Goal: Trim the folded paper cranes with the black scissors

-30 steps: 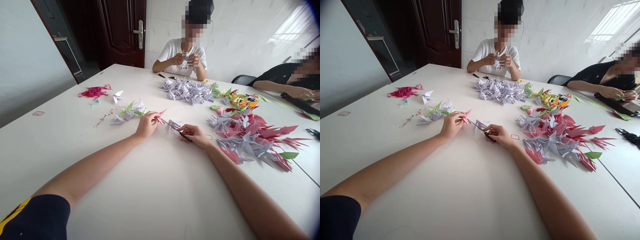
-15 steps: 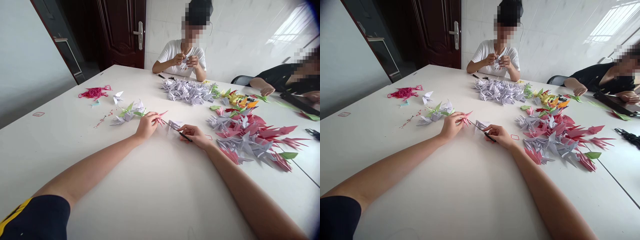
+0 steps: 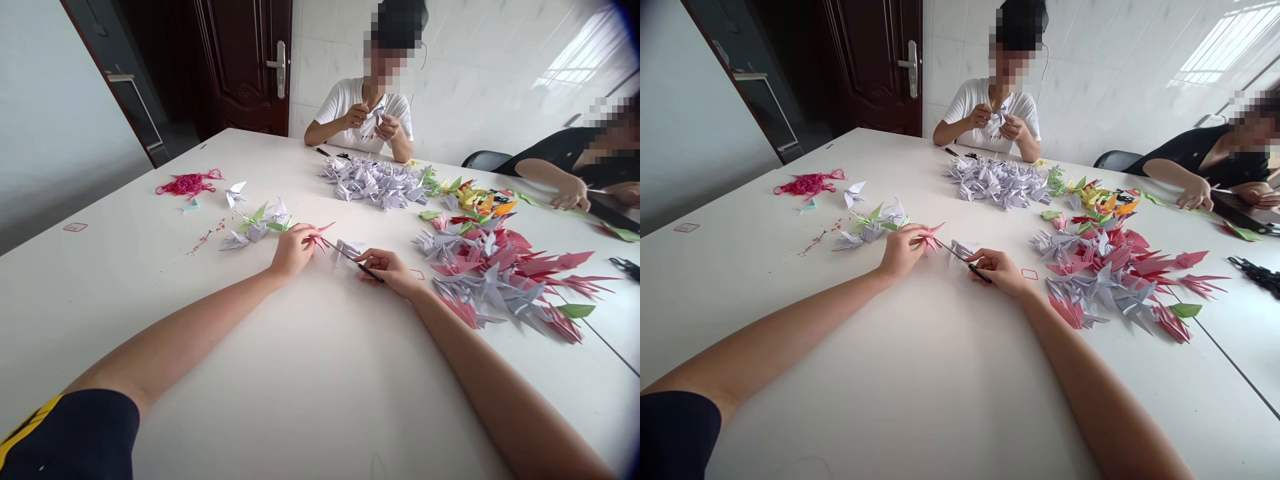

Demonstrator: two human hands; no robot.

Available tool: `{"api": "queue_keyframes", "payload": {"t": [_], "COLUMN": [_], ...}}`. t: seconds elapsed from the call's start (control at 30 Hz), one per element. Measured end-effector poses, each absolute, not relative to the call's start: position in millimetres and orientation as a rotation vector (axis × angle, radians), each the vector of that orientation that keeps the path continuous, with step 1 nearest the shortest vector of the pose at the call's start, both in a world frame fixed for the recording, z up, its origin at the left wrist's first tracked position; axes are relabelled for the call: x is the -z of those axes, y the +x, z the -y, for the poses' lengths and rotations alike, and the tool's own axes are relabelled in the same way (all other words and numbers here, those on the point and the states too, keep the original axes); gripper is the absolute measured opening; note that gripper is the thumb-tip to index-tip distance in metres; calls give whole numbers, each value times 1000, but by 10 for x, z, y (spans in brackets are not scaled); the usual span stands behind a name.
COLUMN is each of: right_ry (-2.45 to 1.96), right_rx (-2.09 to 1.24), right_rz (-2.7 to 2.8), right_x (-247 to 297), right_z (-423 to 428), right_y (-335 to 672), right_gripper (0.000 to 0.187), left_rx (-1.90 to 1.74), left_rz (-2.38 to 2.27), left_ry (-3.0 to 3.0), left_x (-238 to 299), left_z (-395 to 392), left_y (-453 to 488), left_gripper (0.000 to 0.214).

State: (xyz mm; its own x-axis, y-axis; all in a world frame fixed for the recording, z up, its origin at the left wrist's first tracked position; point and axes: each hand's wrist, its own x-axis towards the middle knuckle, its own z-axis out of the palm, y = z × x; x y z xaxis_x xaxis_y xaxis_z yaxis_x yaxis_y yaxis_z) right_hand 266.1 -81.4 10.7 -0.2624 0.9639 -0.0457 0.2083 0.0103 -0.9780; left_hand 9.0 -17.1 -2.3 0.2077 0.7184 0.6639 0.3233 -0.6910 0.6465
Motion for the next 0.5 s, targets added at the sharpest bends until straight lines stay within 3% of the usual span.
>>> {"api": "queue_keyframes", "payload": {"t": [0.33,0.5], "right_ry": [-1264,-1266], "right_rx": [-1299,-1288], "right_rz": [1491,1498], "right_x": [-118,-112], "right_z": [824,827], "right_y": [2641,2649], "right_gripper": [42,42], "left_rx": [-1451,-1669], "left_rz": [-1139,-1147], "left_ry": [1725,1428], "left_x": [-21,-46], "left_z": [105,48], "left_y": [53,30], "left_gripper": [10,9]}}
